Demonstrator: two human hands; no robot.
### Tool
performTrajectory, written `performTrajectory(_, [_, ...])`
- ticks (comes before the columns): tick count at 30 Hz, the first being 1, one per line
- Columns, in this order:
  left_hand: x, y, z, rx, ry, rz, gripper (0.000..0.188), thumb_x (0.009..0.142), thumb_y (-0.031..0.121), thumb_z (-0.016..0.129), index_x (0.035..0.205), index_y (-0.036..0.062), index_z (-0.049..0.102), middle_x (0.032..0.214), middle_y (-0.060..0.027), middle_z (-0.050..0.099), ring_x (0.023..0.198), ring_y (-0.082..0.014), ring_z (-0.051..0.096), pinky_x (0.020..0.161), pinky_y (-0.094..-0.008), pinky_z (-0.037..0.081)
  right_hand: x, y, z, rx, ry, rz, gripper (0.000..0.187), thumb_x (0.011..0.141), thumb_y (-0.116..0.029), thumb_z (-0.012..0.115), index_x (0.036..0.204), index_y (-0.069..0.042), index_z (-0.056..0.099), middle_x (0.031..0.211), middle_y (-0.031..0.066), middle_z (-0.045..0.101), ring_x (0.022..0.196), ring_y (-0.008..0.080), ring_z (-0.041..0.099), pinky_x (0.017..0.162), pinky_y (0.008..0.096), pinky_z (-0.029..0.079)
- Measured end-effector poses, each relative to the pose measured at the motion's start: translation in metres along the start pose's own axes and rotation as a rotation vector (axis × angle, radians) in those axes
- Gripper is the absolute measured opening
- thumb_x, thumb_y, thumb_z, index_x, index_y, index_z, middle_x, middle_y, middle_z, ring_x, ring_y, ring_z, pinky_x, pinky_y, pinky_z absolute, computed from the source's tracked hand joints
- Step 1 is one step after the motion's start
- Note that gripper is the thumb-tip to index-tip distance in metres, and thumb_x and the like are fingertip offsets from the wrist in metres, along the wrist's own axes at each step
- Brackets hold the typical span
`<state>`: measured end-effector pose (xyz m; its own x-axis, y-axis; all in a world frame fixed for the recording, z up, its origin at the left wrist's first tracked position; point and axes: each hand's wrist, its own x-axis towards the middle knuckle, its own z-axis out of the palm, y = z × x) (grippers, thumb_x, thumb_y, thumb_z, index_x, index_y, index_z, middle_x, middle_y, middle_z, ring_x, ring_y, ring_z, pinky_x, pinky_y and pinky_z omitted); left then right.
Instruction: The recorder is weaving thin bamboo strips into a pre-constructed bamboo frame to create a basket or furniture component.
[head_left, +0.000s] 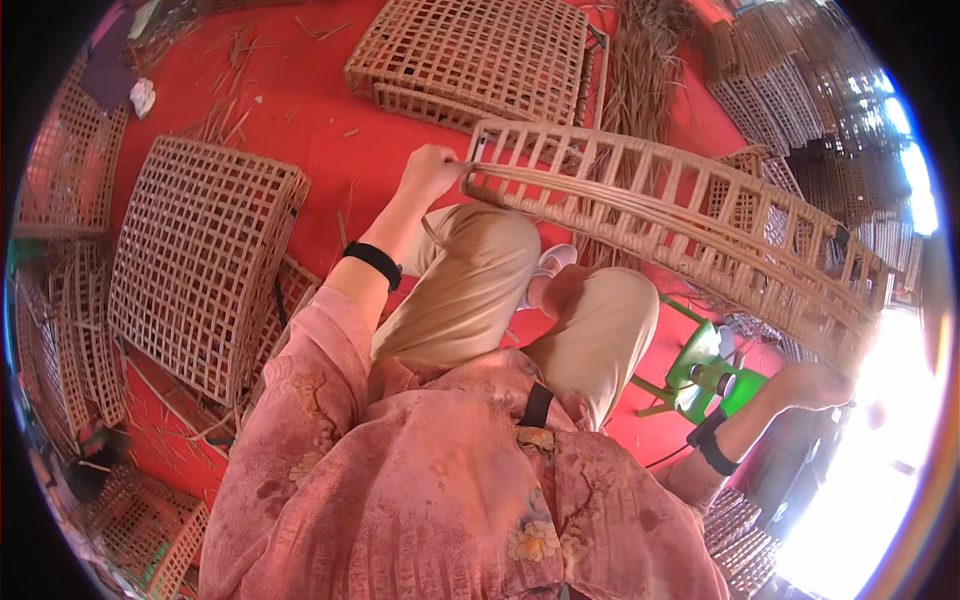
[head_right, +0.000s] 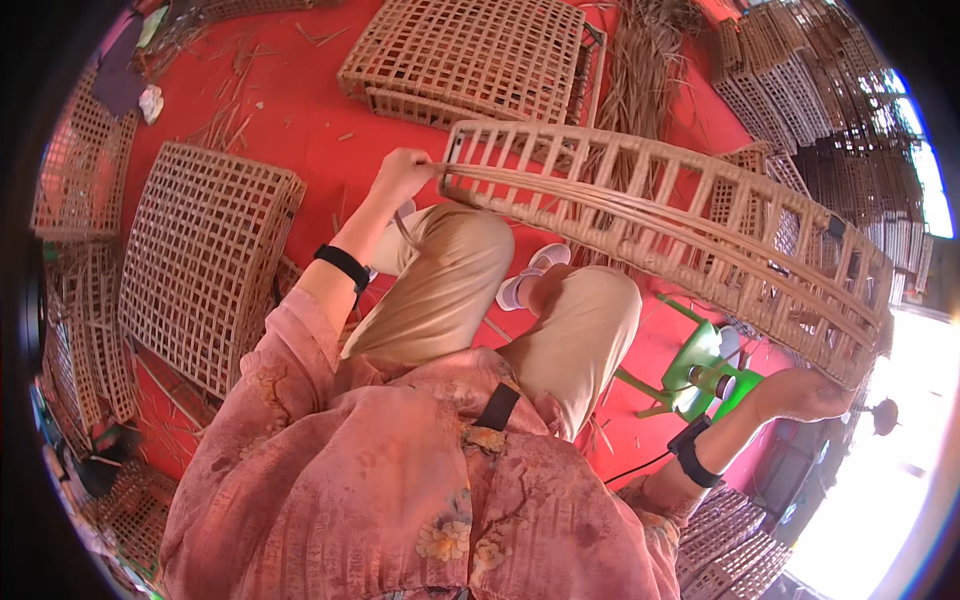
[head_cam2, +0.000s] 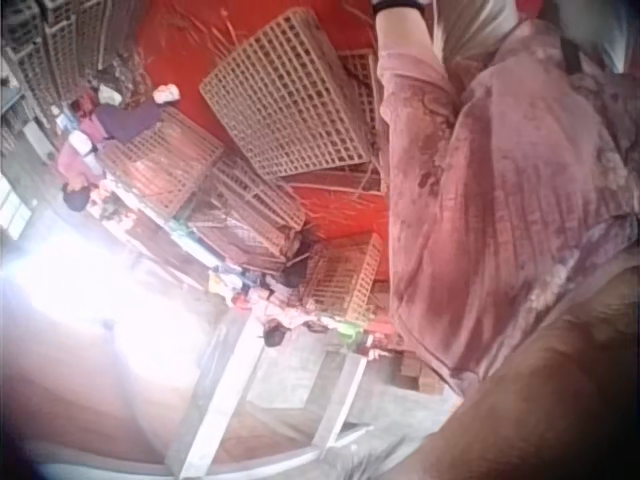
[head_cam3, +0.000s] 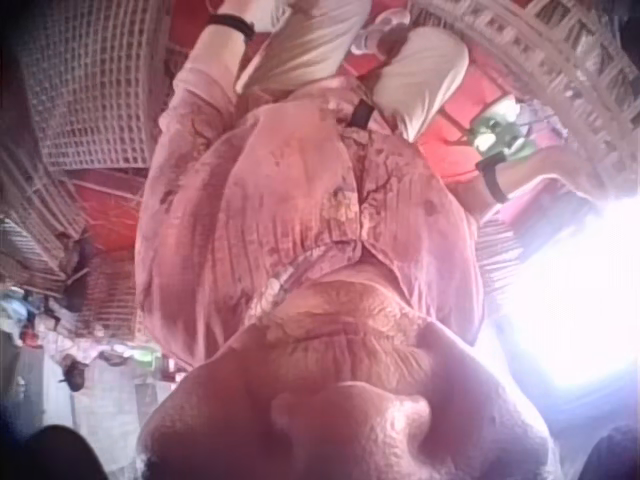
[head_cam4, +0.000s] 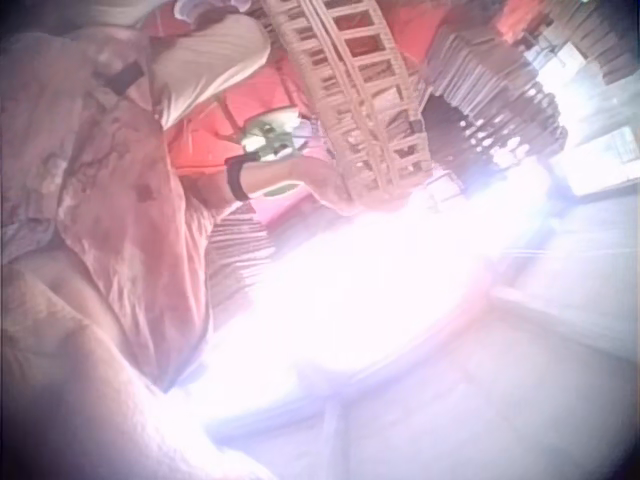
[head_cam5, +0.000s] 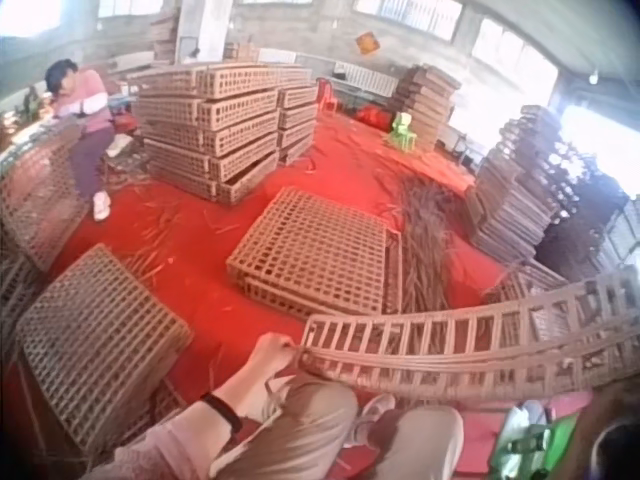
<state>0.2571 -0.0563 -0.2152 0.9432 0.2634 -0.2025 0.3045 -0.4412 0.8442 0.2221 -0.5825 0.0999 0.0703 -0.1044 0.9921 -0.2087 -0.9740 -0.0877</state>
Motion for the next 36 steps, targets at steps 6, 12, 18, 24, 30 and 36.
performTrajectory(6, [0.056,-0.077,0.025,0.068,0.15,0.105,0.046,0.08,0.051,0.076,0.084,0.0057,0.075,0.074,-0.0205,0.067,0.063,-0.0333,0.059,0.063,-0.0448,0.047,-0.029,-0.033,-0.021,0.157,-0.027,-0.039,0.031,0.099,-0.022,0.062,0.121,0.0,0.058,0.122,0.0166,0.058,0.111,0.0299,0.059,0.096,0.0442,0.047])
performTrajectory(12, [0.1,-0.121,0.004,0.299,0.177,-0.237,0.035,0.092,0.038,0.07,0.099,0.0039,0.072,0.096,-0.0211,0.069,0.095,-0.0363,0.07,0.08,-0.0503,0.053,-0.038,-0.087,-0.034,0.552,-0.026,0.1,0.032,0.1,-0.019,0.059,0.123,0.002,0.052,0.125,0.0175,0.056,0.115,0.0298,0.055,0.1,0.043,0.044])
performTrajectory(18, [0.082,-0.075,-0.049,0.401,0.391,-0.233,0.05,0.095,0.017,0.065,0.142,0.0109,0.049,0.143,-0.0178,0.047,0.131,-0.0371,0.049,0.104,-0.0501,0.044,-0.06,-0.154,-0.075,0.709,-0.168,-0.079,0.028,0.088,-0.017,0.071,0.109,-0.002,0.06,0.11,0.0148,0.062,0.102,0.0301,0.058,0.093,0.0423,0.043])
performTrajectory(24, [-0.018,0.021,-0.097,-0.345,0.645,0.371,0.032,0.097,0.011,0.065,0.128,0.0013,0.06,0.121,-0.012,0.062,0.112,-0.0222,0.061,0.095,-0.0376,0.051,-0.091,-0.242,-0.112,0.964,-0.492,-0.395,0.036,0.066,-0.007,0.077,0.101,-0.014,0.073,0.108,0.0031,0.062,0.094,0.0208,0.061,0.081,0.0355,0.044])
performTrajectory(30, [-0.166,0.098,-0.123,-0.303,0.619,0.586,0.018,0.098,0.005,0.062,0.115,0.0019,0.065,0.115,-0.01,0.064,0.104,-0.0182,0.061,0.09,-0.0314,0.049,-0.152,-0.326,-0.111,1.083,-0.651,-0.387,0.038,0.068,-0.01,0.079,0.104,-0.014,0.07,0.109,0.0004,0.06,0.094,0.0222,0.058,0.083,0.0381,0.043])
performTrajectory(36, [-0.162,0.104,-0.131,-0.101,0.519,0.705,0.033,0.093,0.016,0.069,0.123,0.0028,0.062,0.128,-0.0153,0.058,0.121,-0.0308,0.054,0.101,-0.04,0.045,-0.177,-0.393,-0.106,1.251,-0.711,-0.445,0.028,0.082,-0.011,0.067,0.11,-0.008,0.064,0.111,0.0082,0.057,0.097,0.0252,0.057,0.083,0.0396,0.044])
